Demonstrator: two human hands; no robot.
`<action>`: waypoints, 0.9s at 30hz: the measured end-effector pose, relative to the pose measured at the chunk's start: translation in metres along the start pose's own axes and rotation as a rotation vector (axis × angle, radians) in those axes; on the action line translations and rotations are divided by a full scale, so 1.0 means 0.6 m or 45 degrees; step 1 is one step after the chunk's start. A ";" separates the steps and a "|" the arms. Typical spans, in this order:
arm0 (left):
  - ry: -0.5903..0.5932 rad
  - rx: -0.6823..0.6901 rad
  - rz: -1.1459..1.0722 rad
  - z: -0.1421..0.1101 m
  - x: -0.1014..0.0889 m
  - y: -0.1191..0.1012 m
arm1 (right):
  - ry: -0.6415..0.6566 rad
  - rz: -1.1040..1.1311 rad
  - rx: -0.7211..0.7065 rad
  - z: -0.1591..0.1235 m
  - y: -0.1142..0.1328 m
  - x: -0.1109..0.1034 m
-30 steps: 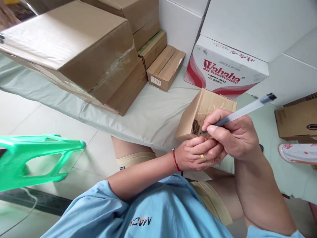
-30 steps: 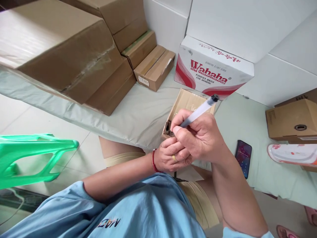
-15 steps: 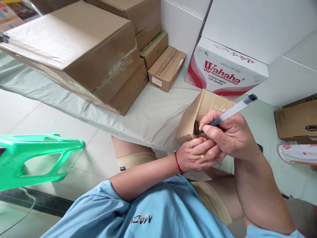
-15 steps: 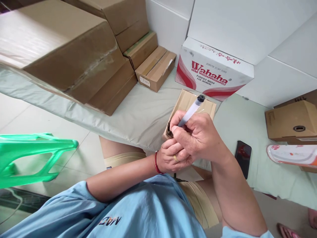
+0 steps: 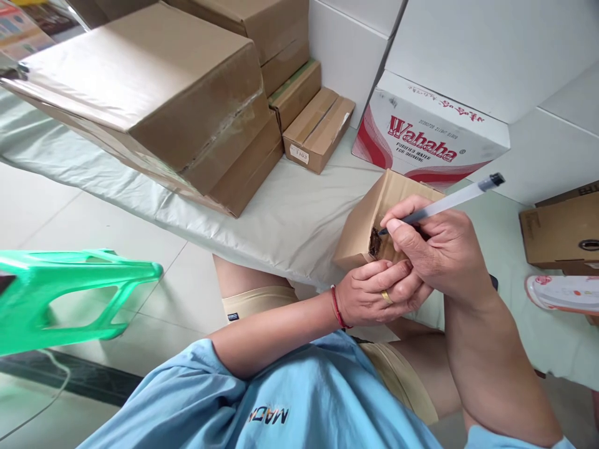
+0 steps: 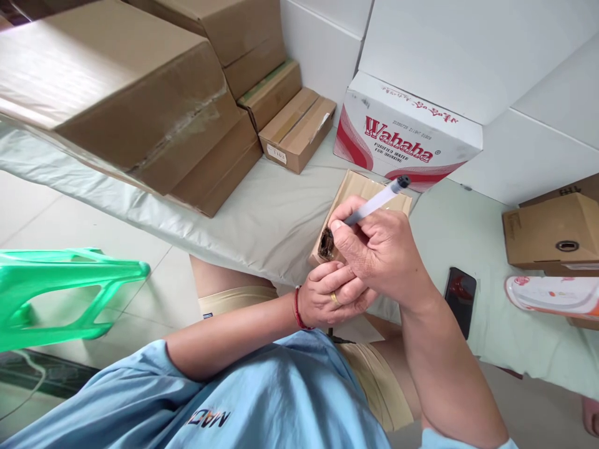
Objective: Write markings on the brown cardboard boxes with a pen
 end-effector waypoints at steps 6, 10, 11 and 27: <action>-0.127 0.130 0.241 -0.009 -0.004 -0.008 | -0.025 0.018 -0.030 0.001 0.002 -0.001; -0.147 0.210 0.433 -0.014 0.001 -0.009 | -0.043 -0.017 -0.048 0.002 0.002 -0.002; -0.182 0.234 0.444 -0.014 0.000 -0.010 | -0.040 -0.032 -0.045 0.002 0.002 -0.001; -0.281 0.242 0.455 -0.010 -0.006 -0.013 | -0.120 -0.104 0.024 -0.003 -0.004 -0.004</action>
Point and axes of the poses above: each hand's wrist, its own z-axis towards the middle knuckle, its own x-axis out of the palm, y = z × x, the point moved 4 cm from there along z, towards the middle knuckle, and after that the axes turned 8 degrees about -x, right-handed, at the moved point
